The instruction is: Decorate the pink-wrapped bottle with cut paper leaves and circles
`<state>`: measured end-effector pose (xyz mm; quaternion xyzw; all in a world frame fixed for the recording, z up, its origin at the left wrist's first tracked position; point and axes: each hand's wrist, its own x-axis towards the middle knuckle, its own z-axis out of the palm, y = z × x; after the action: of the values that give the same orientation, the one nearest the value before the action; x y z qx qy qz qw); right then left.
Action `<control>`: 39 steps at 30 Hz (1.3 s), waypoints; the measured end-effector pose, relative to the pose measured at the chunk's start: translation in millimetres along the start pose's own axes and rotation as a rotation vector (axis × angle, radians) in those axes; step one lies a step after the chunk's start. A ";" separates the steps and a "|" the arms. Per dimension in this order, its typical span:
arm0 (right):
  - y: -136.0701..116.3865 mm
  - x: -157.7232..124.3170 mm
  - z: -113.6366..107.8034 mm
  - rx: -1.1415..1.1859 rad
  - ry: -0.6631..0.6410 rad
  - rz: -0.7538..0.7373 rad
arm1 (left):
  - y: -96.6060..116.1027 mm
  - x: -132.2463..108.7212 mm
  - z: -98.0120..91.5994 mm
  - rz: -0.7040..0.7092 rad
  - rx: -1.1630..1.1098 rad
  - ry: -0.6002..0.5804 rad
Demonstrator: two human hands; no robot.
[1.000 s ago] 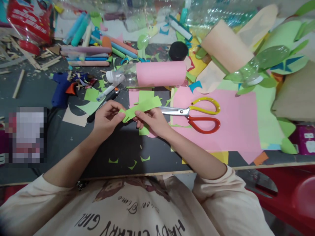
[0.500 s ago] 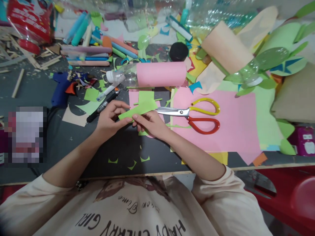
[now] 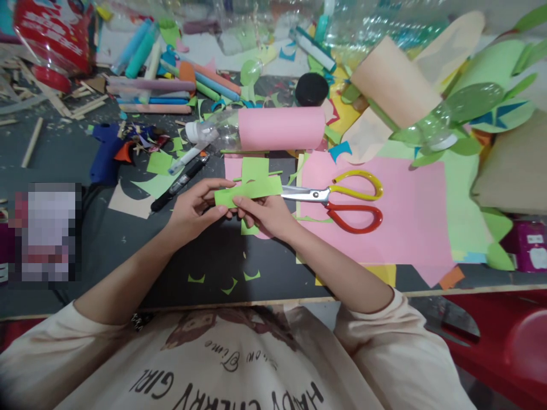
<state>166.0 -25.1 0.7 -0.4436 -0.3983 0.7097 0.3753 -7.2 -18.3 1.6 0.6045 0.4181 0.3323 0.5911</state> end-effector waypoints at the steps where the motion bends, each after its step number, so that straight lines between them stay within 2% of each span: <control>1: -0.7 -0.2 -0.2 0.003 -0.008 -0.008 | -0.7 0.4 0.0 0.002 -0.001 0.007; 5: 0.3 0.7 -1.1 0.005 -0.027 -0.024 | -2.0 2.3 -0.1 0.019 -0.022 0.054; 12: 5.5 2.8 -1.9 0.058 0.034 -0.119 | 0.6 3.1 -1.3 0.053 0.008 0.150; 25: 2.5 -0.1 -1.6 -0.063 0.005 -0.124 | -1.1 5.4 -0.8 0.049 0.020 0.193; 28: 3.1 -0.8 -1.4 -0.093 0.012 -0.120 | -0.4 3.8 1.3 0.039 0.076 0.197; 34: 0.1 -2.2 0.8 -0.084 0.024 -0.070 | 1.0 0.3 5.2 -0.001 0.341 0.170; 39: -0.2 -1.5 0.9 -0.015 0.066 -0.065 | 3.8 -1.9 2.6 -0.040 0.142 0.089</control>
<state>165.7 -26.6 1.7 -0.4564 -0.4055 0.6790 0.4077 -5.2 -20.9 5.3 0.6209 0.4786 0.3165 0.5341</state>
